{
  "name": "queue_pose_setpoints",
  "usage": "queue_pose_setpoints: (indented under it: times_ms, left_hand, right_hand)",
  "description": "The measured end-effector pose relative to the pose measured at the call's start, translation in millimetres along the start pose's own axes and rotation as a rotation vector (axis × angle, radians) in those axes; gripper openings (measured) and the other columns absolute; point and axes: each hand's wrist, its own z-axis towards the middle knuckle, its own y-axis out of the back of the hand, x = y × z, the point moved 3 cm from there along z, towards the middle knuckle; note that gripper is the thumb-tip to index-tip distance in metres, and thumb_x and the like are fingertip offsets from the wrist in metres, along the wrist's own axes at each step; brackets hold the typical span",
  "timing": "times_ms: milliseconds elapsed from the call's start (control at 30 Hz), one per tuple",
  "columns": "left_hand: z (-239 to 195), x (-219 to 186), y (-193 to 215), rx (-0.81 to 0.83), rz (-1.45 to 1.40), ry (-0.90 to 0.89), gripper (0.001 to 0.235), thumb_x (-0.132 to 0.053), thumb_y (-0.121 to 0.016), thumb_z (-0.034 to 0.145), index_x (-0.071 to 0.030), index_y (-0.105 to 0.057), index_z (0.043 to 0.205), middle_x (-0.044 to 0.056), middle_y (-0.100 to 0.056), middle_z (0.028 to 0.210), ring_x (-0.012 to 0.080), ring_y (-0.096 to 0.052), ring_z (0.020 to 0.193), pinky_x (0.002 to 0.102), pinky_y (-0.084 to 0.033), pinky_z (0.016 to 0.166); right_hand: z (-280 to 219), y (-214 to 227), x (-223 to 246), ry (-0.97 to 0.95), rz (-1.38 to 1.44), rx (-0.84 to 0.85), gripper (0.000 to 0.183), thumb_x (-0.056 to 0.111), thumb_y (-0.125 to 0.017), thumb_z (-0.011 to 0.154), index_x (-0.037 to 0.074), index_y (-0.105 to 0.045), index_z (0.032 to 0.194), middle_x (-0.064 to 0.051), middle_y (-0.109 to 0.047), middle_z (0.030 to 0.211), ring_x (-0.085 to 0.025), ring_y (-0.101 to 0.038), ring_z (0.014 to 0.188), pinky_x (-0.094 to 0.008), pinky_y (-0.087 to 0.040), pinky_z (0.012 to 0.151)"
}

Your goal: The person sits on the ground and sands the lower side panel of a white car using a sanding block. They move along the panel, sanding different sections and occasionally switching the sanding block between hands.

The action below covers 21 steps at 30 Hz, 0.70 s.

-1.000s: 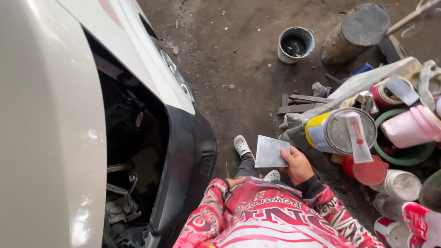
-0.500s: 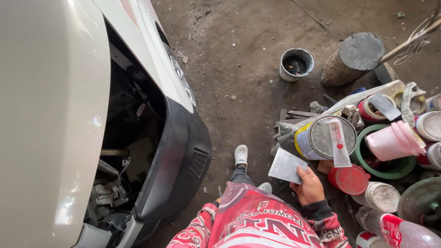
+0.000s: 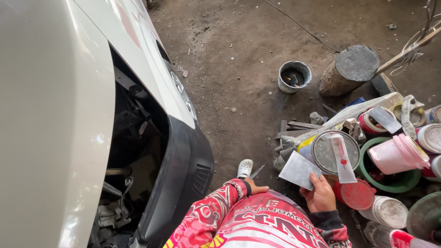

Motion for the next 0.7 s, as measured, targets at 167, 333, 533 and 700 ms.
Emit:
queue_pose_setpoints:
  times_ms: [167, 333, 533, 700]
  left_hand:
    - [0.7, 41.4, 51.9, 0.040, 0.038, 0.148, 0.114, -0.092, -0.054, 0.069, -0.001, -0.063, 0.136, 0.025, -0.059, 0.143, 0.0347, -0.058, 0.133, 0.040, -0.042, 0.113]
    - [-19.2, 71.3, 124.2, -0.050, 0.148, 0.175, 0.072, -0.065, -0.057, 0.091, -0.006, -0.069, 0.130, 0.023, -0.061, 0.138, 0.0374, -0.057, 0.132, 0.045, -0.044, 0.110]
    - [43.0, 78.0, 164.1, -0.534, 0.144, -0.212, 0.039, -0.038, -0.072, 0.088, -0.006, -0.076, 0.109, 0.020, -0.072, 0.113, 0.0375, -0.068, 0.108, 0.045, -0.053, 0.094]
    - [27.1, -4.2, 197.3, -0.654, -0.141, -0.554, 0.023, -0.024, -0.073, 0.088, -0.007, -0.077, 0.103, 0.014, -0.077, 0.098, 0.0283, -0.075, 0.090, 0.038, -0.057, 0.081]
  right_hand:
    - [16.6, -14.4, 1.8, 0.053, 0.047, -0.028, 0.027, 0.024, -0.058, 0.103, 0.013, -0.062, 0.128, 0.002, -0.070, 0.107, -0.013, -0.065, 0.086, -0.031, -0.053, 0.065]
    - [48.4, -48.0, -4.9, 0.064, 0.103, -0.028, 0.028, 0.022, -0.058, 0.102, 0.013, -0.060, 0.128, 0.000, -0.070, 0.109, -0.014, -0.067, 0.088, -0.031, -0.053, 0.065]
    - [48.9, -85.5, -9.2, 0.070, 0.127, -0.172, 0.029, 0.022, -0.059, 0.098, 0.015, -0.058, 0.127, 0.001, -0.067, 0.106, -0.013, -0.066, 0.089, -0.035, -0.055, 0.067]
    - [50.8, -82.2, -28.4, 0.247, 0.182, -0.182, 0.037, 0.015, -0.062, 0.101, 0.003, -0.057, 0.135, -0.002, -0.068, 0.111, -0.012, -0.065, 0.095, -0.032, -0.056, 0.082]
